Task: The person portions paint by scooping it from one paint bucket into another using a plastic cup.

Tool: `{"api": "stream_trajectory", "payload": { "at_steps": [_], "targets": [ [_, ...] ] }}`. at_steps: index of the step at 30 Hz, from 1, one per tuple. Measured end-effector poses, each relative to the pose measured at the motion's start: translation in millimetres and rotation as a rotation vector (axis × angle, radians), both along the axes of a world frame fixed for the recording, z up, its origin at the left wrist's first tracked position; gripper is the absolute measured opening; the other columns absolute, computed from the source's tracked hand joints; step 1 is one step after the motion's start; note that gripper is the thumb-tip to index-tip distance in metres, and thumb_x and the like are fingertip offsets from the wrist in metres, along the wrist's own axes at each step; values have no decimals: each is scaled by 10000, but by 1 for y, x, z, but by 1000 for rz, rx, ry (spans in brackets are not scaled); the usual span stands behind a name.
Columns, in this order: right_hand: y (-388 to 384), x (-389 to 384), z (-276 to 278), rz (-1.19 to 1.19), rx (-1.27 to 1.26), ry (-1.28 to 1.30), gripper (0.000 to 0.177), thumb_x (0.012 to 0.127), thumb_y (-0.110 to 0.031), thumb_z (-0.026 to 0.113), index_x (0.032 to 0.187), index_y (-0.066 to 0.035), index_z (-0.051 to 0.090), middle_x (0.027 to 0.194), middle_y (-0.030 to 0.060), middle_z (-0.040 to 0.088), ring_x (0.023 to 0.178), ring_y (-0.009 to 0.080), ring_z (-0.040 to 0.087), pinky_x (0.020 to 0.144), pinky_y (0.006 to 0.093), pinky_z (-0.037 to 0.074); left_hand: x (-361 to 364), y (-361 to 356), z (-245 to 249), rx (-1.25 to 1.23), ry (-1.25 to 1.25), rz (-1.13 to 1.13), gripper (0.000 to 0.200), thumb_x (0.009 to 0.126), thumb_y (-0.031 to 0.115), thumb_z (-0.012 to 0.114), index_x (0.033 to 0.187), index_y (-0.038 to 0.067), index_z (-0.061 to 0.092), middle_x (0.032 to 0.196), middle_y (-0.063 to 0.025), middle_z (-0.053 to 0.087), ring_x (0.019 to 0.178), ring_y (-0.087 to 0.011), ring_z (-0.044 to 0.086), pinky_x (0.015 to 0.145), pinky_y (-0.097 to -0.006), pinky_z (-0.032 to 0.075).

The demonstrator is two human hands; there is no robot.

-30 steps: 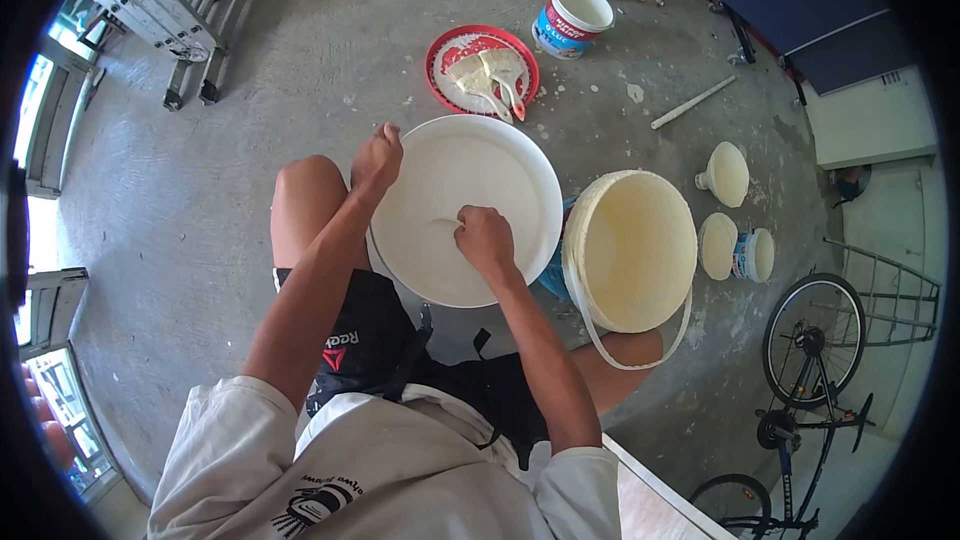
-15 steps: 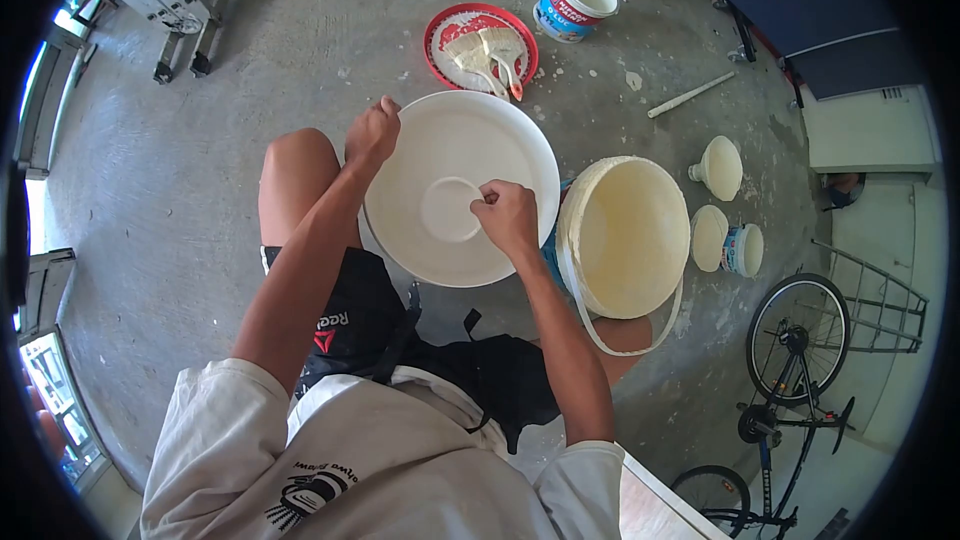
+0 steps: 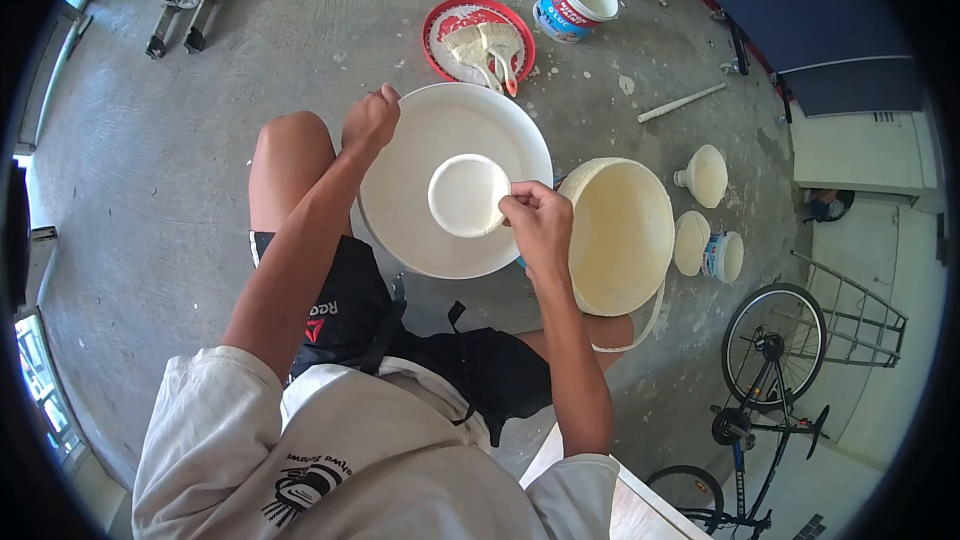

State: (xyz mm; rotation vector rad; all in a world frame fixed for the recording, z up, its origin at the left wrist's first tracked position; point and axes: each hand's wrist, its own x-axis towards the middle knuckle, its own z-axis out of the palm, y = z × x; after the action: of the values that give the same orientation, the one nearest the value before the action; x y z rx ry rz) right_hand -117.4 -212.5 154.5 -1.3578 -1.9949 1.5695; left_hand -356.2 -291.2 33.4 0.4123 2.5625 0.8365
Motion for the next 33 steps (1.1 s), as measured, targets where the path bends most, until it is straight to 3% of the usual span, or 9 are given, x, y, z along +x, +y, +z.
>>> {"api": "stream_trajectory", "payload": {
  "at_steps": [8,13,20,23,25,29,31,33],
  "targets": [
    [8,5,48,-44,-61,185,146,755,12,636,880,83,663,724,65,642,625,105,591,608,238,485,1,0,-5,29,38,-9,543,973,344,291,910,-11,697,927,-268,672,878,-445,654,785,-516,524],
    [16,7,62,-34,-63,201,131,767,14,634,884,67,658,762,68,644,651,109,595,617,251,490,2,-5,-9,54,208,-101,458,930,278,347,861,-10,697,917,-274,671,840,-446,662,722,-513,543],
    [25,12,75,-48,-58,225,117,780,7,632,880,64,656,771,75,652,674,119,614,634,255,507,-3,2,-20,36,104,-16,423,918,237,345,861,-15,679,908,-269,671,852,-439,664,737,-501,549],
    [28,16,82,-59,-50,237,117,784,-4,631,883,53,659,776,79,658,682,123,623,639,260,515,-5,-1,-26,41,191,-107,333,911,184,393,883,-13,661,887,-257,678,828,-423,677,691,-484,565],
    [29,18,86,-64,-44,237,116,785,-9,631,883,47,660,779,77,658,682,123,624,638,259,514,-6,-3,-32,-119,455,-354,233,890,113,449,907,-8,648,874,-250,682,790,-401,691,638,-462,577],
    [30,22,91,-91,-57,254,110,782,-16,634,873,39,658,777,71,651,669,117,615,631,256,511,-8,-3,-37,-132,535,-411,175,868,56,481,924,-7,634,873,-244,683,764,-382,699,599,-443,583],
    [31,23,92,-114,-57,265,104,784,-16,632,869,39,656,775,69,647,663,113,609,628,252,509,-6,-3,-31,-74,403,-310,187,872,66,474,920,-21,633,885,-246,682,765,-385,697,607,-447,583],
    [33,25,93,-137,-59,275,99,786,-16,630,865,38,655,773,67,643,657,110,604,624,248,506,-9,-3,-35,-112,460,-366,187,870,64,475,916,-26,632,884,-245,682,765,-384,697,608,-445,583]
  ]
}}
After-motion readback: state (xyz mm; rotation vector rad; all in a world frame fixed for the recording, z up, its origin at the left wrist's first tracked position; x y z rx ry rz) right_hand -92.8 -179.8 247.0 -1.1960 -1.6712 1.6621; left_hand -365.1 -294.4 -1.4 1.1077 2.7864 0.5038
